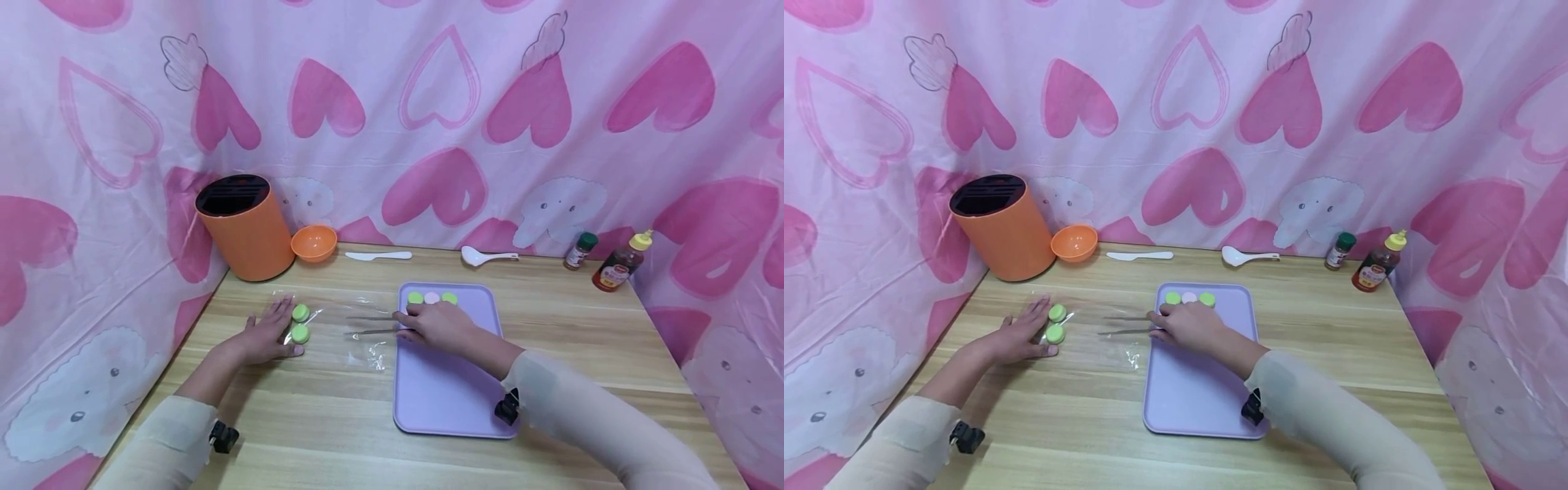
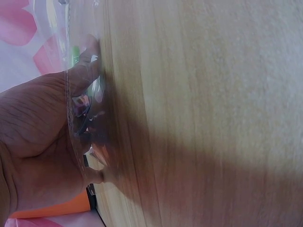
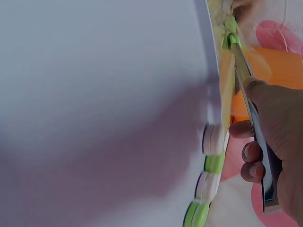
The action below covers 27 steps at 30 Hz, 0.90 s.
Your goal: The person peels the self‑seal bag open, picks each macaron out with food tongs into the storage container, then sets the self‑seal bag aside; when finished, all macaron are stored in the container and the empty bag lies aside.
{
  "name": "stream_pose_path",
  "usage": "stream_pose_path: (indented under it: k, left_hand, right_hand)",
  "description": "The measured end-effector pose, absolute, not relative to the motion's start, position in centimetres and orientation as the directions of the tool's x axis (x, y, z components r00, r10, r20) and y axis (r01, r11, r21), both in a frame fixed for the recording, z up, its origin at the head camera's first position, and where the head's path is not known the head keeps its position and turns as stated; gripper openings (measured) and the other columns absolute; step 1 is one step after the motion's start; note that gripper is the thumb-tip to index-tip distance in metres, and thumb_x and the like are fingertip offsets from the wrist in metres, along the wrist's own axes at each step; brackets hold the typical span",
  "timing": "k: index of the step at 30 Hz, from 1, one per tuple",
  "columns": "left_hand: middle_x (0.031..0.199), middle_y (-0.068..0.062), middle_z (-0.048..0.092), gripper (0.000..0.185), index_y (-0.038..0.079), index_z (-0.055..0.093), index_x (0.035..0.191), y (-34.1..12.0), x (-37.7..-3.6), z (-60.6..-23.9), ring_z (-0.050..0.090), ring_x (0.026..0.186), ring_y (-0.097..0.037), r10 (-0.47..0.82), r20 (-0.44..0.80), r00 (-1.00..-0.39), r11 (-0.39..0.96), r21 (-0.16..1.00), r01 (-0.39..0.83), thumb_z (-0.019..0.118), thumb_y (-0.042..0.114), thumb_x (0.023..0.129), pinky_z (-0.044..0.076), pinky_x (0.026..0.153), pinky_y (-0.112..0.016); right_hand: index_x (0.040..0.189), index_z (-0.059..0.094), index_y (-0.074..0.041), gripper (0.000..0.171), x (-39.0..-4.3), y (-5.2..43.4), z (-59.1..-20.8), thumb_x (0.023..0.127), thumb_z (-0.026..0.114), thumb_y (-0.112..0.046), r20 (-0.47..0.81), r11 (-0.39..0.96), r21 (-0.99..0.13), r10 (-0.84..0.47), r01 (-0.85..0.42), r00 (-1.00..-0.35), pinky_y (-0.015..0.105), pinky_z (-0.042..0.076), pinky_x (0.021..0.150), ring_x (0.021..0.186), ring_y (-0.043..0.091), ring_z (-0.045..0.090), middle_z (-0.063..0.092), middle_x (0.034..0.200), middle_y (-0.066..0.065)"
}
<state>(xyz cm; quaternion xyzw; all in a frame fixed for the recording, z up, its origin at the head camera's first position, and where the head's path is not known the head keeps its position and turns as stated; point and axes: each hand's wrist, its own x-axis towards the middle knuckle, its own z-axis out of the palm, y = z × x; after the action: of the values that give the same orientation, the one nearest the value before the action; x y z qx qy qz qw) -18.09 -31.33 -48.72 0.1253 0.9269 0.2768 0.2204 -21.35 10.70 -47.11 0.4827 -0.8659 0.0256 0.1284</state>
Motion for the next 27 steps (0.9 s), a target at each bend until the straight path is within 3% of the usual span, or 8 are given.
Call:
stream_pose_path:
  k: [8, 16, 21, 27]
  left_hand:
    - [0.184, -0.029, -0.008, 0.124, -0.005, 0.002, 0.175, -30.8, -17.8, -48.7, -0.012, 0.170, -0.053, 0.330, -0.366, -0.870, 0.850, 0.516, 0.106, 0.077, 0.060, 0.099, -0.011, 0.122, -0.090]
    - [0.184, -0.027, -0.008, 0.127, -0.001, 0.000, 0.176, -31.4, -18.1, -49.6, -0.013, 0.170, -0.053, 0.345, -0.340, -0.875, 0.835, 0.537, 0.121, 0.075, 0.066, 0.097, -0.013, 0.120, -0.091]
    - [0.184, -0.028, -0.009, 0.123, -0.004, 0.001, 0.175, -30.9, -18.1, -49.0, -0.012, 0.170, -0.054, 0.330, -0.362, -0.872, 0.849, 0.517, 0.107, 0.076, 0.059, 0.100, -0.010, 0.122, -0.090]
    - [0.186, -0.020, -0.010, 0.134, 0.002, -0.001, 0.177, -32.4, -19.3, -51.5, -0.011, 0.172, -0.049, 0.319, -0.345, -0.883, 0.861, 0.496, 0.118, 0.075, 0.075, 0.092, -0.010, 0.124, -0.089]
  right_hand:
    - [0.135, 0.077, -0.020, 0.037, -21.2, 7.8, -47.7, 0.110, 0.068, -0.045, 0.194, 0.526, 0.093, -0.842, -0.845, -0.503, 0.034, 0.057, 0.054, 0.067, 0.015, 0.066, 0.073, 0.100, -0.002]
    - [0.132, 0.076, -0.020, 0.036, -21.1, 5.2, -47.9, 0.110, 0.067, -0.047, 0.207, 0.506, 0.099, -0.853, -0.857, -0.479, 0.030, 0.050, 0.045, 0.057, 0.012, 0.058, 0.069, 0.096, -0.003]
    - [0.138, 0.076, -0.021, 0.040, -21.1, 4.0, -48.4, 0.111, 0.066, -0.048, 0.197, 0.505, 0.098, -0.855, -0.858, -0.480, 0.030, 0.048, 0.045, 0.057, 0.011, 0.057, 0.069, 0.097, -0.003]
    - [0.141, 0.074, -0.020, 0.041, -21.1, 2.9, -48.4, 0.112, 0.064, -0.048, 0.167, 0.512, 0.090, -0.853, -0.854, -0.494, 0.032, 0.052, 0.050, 0.062, 0.013, 0.060, 0.068, 0.098, -0.002]
